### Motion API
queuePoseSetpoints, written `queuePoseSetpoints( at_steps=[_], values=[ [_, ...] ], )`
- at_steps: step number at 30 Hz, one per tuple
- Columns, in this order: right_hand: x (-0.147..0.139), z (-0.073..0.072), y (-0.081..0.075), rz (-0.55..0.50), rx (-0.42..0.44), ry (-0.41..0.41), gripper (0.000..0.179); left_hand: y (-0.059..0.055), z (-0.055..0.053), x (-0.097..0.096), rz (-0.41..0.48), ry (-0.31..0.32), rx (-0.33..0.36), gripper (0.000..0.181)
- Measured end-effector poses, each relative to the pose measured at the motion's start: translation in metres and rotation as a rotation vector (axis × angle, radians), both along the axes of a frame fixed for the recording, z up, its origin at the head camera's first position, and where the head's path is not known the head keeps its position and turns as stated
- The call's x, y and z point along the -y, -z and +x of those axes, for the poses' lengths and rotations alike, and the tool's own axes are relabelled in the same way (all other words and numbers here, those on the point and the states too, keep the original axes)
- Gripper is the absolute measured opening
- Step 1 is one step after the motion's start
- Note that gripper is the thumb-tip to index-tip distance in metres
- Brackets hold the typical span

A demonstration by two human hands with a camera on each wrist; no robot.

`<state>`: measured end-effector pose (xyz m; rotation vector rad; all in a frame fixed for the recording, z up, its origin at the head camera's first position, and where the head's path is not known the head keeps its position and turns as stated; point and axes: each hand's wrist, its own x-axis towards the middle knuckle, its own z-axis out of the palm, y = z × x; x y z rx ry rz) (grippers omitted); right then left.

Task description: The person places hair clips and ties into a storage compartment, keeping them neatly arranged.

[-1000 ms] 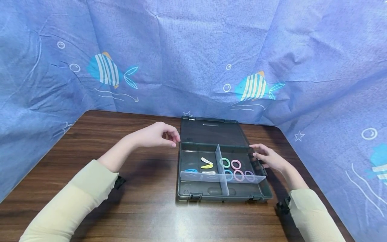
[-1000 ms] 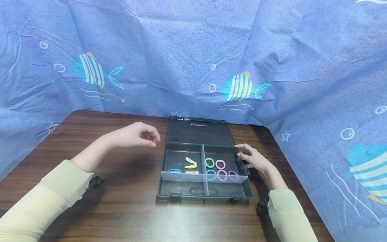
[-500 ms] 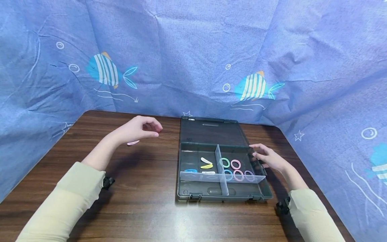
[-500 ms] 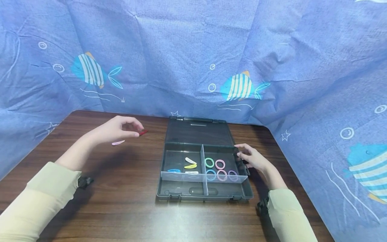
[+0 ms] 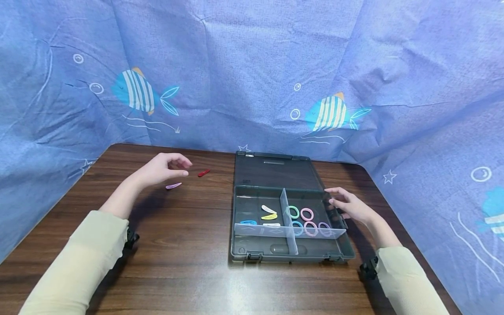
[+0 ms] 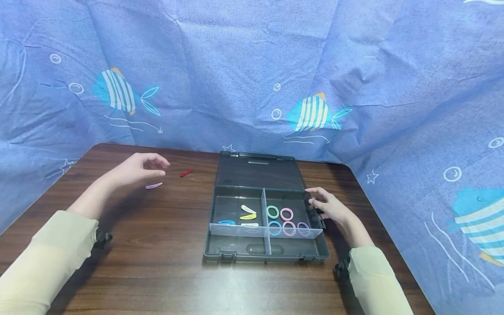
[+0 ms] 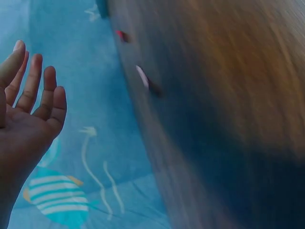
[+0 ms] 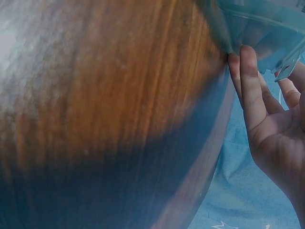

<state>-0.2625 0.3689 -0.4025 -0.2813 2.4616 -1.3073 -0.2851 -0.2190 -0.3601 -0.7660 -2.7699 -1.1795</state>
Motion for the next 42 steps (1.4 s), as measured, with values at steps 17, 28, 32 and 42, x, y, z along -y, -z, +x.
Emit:
queuePoseSetpoints(
  at_steps=[17,28,32,42],
  values=[
    [-0.001,-0.001,0.001,-0.03,0.008,-0.005,0.052,0.033,-0.018,0.026,-0.062,-0.047,0.102,0.026],
    [0.0,-0.001,0.001,-0.03,0.012,-0.001,0.052,0.046,-0.026,0.04,-0.137,-0.028,0.147,0.02],
    [0.0,-0.001,0.0,-0.026,0.014,0.0,0.051,0.047,-0.026,0.04,-0.147,-0.02,0.198,0.019],
    [-0.001,-0.001,0.0,-0.018,0.012,-0.004,0.051,0.05,-0.03,0.038,-0.173,-0.025,0.229,0.02]
  ],
)
